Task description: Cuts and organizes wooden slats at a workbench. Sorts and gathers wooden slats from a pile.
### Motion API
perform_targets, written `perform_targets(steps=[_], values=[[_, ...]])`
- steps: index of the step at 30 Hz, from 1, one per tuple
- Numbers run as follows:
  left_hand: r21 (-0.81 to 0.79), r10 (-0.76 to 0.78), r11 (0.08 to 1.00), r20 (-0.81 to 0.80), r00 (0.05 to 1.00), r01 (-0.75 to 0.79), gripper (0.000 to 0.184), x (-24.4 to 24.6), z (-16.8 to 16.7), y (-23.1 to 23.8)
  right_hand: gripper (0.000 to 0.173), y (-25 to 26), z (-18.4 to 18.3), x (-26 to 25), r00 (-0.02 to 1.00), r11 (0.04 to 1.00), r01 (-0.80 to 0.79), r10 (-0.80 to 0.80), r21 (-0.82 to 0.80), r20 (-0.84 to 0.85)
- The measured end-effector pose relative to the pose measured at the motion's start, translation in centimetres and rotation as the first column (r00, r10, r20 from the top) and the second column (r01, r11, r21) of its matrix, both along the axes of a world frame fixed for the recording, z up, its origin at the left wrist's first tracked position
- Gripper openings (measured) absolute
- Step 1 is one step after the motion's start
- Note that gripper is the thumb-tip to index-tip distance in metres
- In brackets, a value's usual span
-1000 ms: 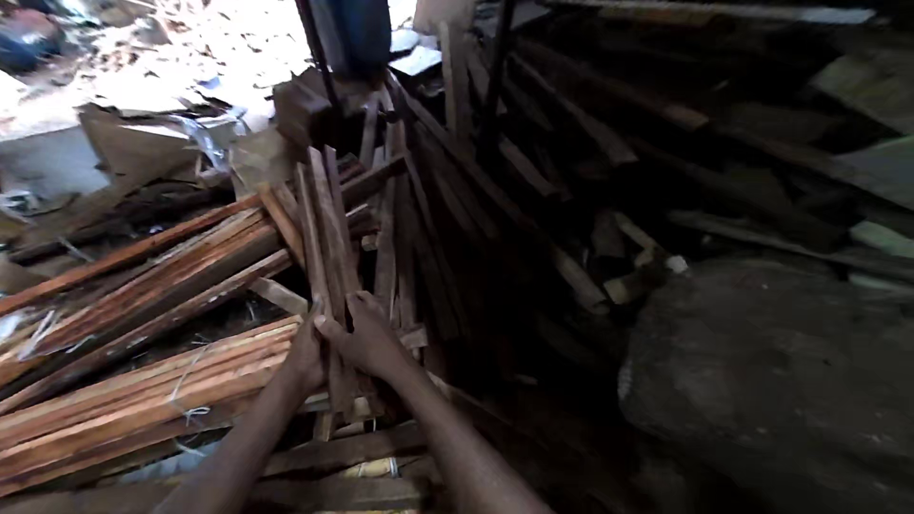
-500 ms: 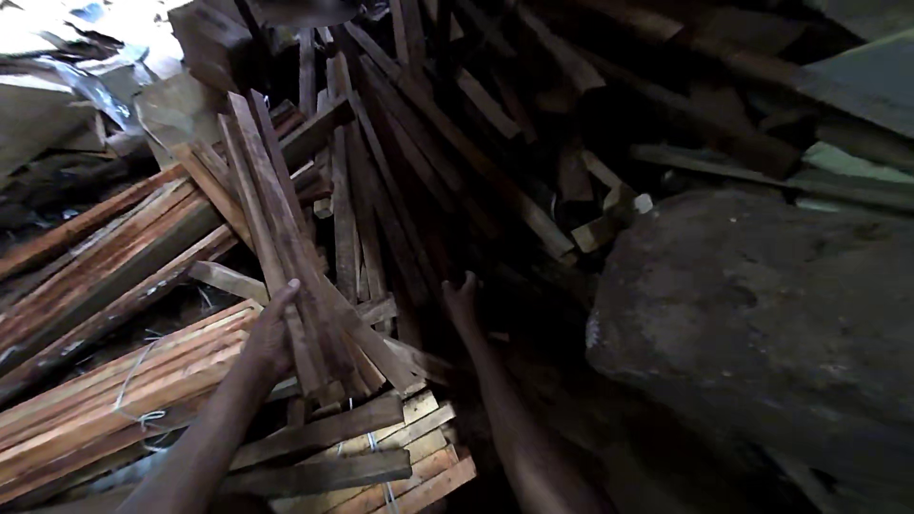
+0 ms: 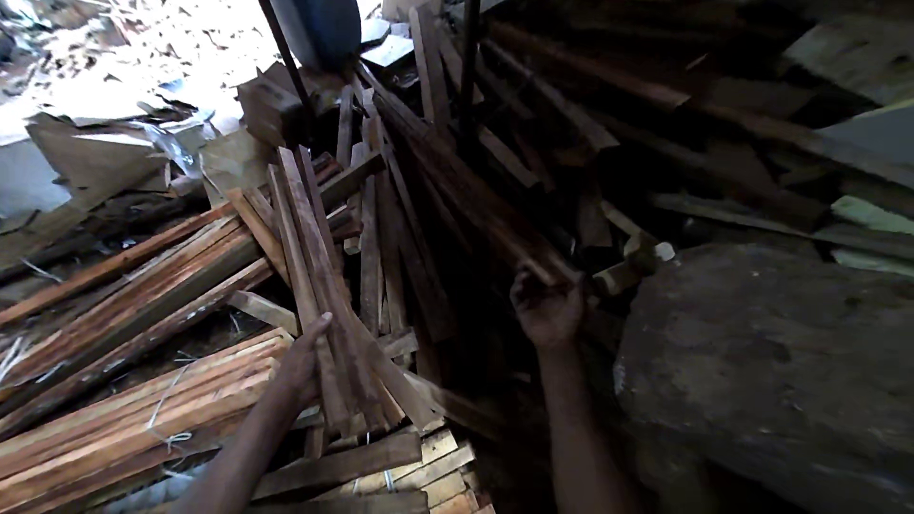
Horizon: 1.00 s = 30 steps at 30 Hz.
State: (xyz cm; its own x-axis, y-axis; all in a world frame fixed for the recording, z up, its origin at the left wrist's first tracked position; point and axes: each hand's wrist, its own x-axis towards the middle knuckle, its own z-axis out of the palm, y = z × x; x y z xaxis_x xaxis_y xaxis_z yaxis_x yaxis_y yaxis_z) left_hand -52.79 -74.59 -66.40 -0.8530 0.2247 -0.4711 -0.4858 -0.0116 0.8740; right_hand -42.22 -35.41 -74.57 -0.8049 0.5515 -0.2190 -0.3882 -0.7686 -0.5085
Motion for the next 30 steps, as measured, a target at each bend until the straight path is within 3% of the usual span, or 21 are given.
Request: perform_targets(steps=[1,2,3,5,6,7,9,11,13,16,18,20,24,30], values=[[-0.014,0.008,1.0,0.001,1.0,-0.008,0.052,0.0,0.0,0.2,0.07,-0.2,-0.3,-0.1,0.991,0.996,0.055,-0.064,-0.076,-0.117],[-0.022,0.016,1.0,0.006,1.0,-0.015,0.052,0.2,0.0,0.4,0.078,-1.0,-0.9,-0.1,0.99,0.995,0.078,-0.085,-0.067,-0.115],[-0.022,0.019,1.0,0.01,1.0,-0.019,0.051,0.3,0.1,0.7,0.076,-2.3,-1.5,-0.1,0.996,0.996,0.089,-0.089,-0.003,-0.01],[-0.017,0.015,1.0,0.013,1.0,-0.015,0.049,0.4,0.2,0.9,0.048,-5.5,-2.7,-0.4,0.917,0.946,-0.022,-0.11,0.322,0.384],[-0.022,0.014,1.0,0.012,1.0,-0.014,0.047,0.3,0.2,0.8,0.039,-6.8,-4.0,-0.4,0.826,0.844,-0.191,-0.138,0.502,0.546],[-0.025,0.019,1.0,0.012,1.0,-0.019,0.045,0.2,0.1,0.7,0.042,-7.9,-5.5,-0.3,0.726,0.693,-0.409,-0.147,0.594,0.672],[-0.035,0.032,0.999,0.018,0.999,-0.031,0.043,0.0,-0.2,0.7,0.059,-9.7,-8.6,-0.4,0.548,0.407,-0.73,-0.13,0.548,0.827],[-0.021,0.04,0.999,0.042,0.998,-0.039,0.045,-0.1,-0.6,0.6,0.065,-11.3,-10.3,0.0,0.43,0.269,-0.856,-0.103,0.441,0.897],[-0.002,0.048,0.999,0.06,0.997,-0.047,0.047,-0.1,-0.8,0.5,0.059,-11.1,-11.7,0.5,0.447,0.326,-0.834,-0.074,0.445,0.892],[0.013,0.056,0.998,0.064,0.996,-0.057,0.047,-0.4,-0.6,0.4,0.054,-7.7,-12.7,1.6,0.551,0.572,-0.707,0.078,0.415,0.831],[0.036,0.056,0.998,0.072,0.996,-0.058,0.043,-0.4,-0.7,0.7,0.043,-5.8,-11.0,2.8,0.663,0.76,-0.611,0.34,0.221,0.667],[0.029,0.059,0.998,0.061,0.996,-0.061,0.043,-0.5,-1.1,0.8,0.043,-5.4,-9.4,2.9,0.724,0.845,-0.535,0.452,0.01,0.521],[-0.014,0.069,0.998,0.051,0.996,-0.068,0.046,-0.7,-1.4,1.2,0.071,-6.4,-8.9,2.4,0.746,0.864,-0.504,0.44,-0.008,0.499],[-0.051,0.07,0.996,0.052,0.996,-0.067,0.046,-0.4,-1.1,1.1,0.087,-8.5,-6.0,2.4,0.709,0.831,-0.556,0.474,0.001,0.523]])
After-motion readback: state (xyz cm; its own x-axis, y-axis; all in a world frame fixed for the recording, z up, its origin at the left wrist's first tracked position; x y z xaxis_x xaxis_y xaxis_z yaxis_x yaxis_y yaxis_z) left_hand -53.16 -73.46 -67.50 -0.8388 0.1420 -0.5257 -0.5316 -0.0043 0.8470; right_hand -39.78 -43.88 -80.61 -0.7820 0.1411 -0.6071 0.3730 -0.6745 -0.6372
